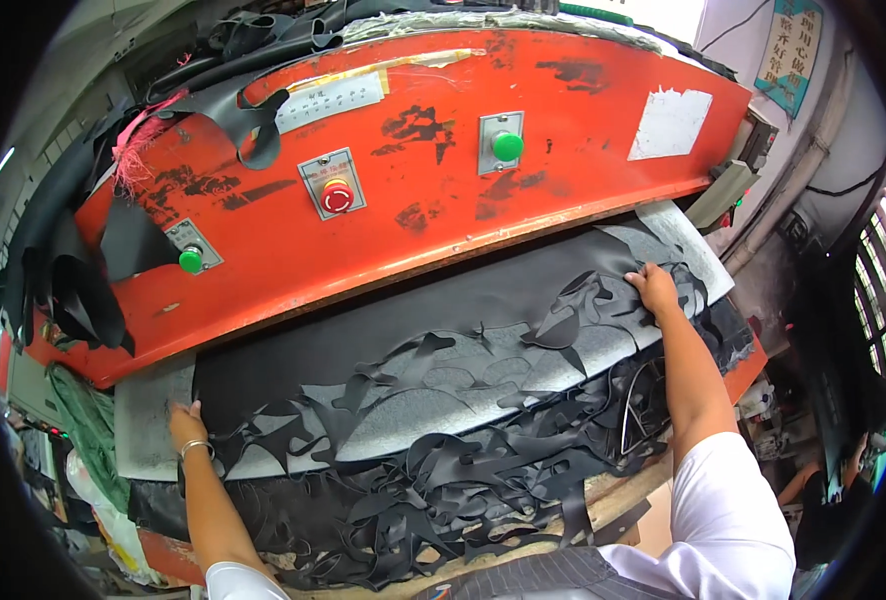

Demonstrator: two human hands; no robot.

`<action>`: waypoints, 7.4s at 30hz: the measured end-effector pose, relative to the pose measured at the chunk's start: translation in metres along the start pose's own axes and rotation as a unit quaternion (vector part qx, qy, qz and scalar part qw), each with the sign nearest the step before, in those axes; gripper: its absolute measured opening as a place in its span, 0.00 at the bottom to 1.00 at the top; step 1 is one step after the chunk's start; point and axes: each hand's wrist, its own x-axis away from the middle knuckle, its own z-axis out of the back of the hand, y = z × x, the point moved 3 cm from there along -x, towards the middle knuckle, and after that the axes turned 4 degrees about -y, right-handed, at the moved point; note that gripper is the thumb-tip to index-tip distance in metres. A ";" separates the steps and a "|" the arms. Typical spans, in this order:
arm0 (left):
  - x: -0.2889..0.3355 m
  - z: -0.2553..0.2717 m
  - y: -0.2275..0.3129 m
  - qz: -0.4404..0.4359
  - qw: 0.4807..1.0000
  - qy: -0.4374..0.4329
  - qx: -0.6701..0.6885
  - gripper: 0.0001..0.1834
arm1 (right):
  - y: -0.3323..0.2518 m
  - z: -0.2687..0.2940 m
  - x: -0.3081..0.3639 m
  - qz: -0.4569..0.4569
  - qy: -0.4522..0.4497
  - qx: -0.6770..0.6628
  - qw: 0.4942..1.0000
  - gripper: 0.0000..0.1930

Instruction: Manually position a die on material and operate a hydraulic press to cut out shoe components.

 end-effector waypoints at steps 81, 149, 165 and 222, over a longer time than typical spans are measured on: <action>0.104 0.082 -0.177 -0.482 0.784 -0.381 0.089 0.18 | -0.271 0.099 0.407 0.158 0.018 -0.032 0.987 0.13; -0.043 -0.012 -0.080 -0.315 0.856 -0.246 0.328 0.15 | -0.567 -0.176 0.448 0.486 -0.249 -0.138 0.826 0.38; -0.041 -0.009 -0.071 -0.348 0.864 -0.123 0.343 0.13 | -0.599 -0.133 0.401 0.555 -0.105 -0.120 0.817 0.34; 0.005 0.012 -0.143 -0.303 0.889 -0.076 0.336 0.10 | -0.642 -0.220 0.347 0.150 -0.332 -0.225 0.904 0.19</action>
